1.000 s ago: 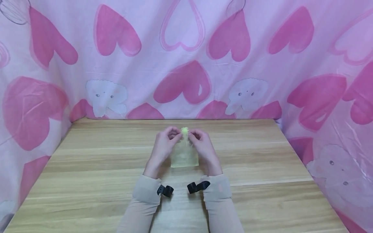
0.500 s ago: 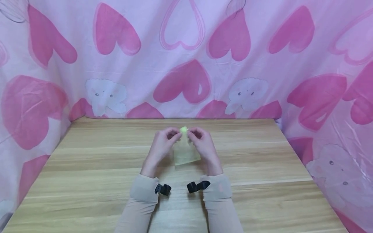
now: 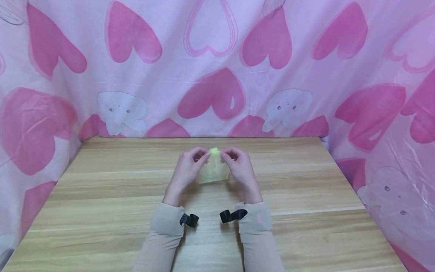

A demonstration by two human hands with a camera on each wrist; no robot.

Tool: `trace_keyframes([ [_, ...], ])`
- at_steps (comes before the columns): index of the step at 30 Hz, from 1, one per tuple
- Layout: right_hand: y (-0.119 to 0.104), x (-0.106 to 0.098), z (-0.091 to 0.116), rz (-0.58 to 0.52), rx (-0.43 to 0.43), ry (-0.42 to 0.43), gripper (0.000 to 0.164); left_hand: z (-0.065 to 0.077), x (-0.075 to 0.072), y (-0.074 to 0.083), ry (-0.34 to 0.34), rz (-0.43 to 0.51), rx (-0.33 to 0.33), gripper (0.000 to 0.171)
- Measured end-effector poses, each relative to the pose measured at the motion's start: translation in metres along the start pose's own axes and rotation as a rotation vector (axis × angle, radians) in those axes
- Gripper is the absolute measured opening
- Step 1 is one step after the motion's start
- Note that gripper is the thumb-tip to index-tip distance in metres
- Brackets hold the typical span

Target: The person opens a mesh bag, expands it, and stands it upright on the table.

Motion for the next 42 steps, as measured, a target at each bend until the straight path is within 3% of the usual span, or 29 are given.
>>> trace_keyframes([
  [15, -0.013, -0.006, 0.002, -0.032, -0.001, 0.04, 0.016, -0.002, -0.004, -0.001, 0.051, 0.01, 0.007, 0.012],
  [20, -0.002, -0.009, -0.003, -0.033, -0.023, 0.093, 0.014, -0.003, -0.005, -0.001, 0.093, 0.015, 0.007, 0.013],
  [28, -0.004, -0.012, -0.002, -0.098, -0.015, 0.146, 0.018, -0.003, -0.007, -0.001, 0.176, 0.058, -0.025, 0.014],
  [38, -0.038, -0.014, 0.01, -0.143, -0.076, 0.209, 0.015, -0.001, -0.001, 0.002, 0.244, 0.195, -0.076, 0.017],
  [42, -0.046, -0.016, 0.012, -0.102, -0.203, 0.212, 0.028, 0.0, 0.0, 0.003, 0.205, 0.184, -0.063, 0.018],
])
Point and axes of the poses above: each hand's wrist, its own z-axis away from the middle knuckle, its own x-axis out of the palm, y = z × x, the point moved 3 cm from there along -z, towards the middle knuckle, and after that the axes turned 10 degrees about y, right-handed, at the moved point
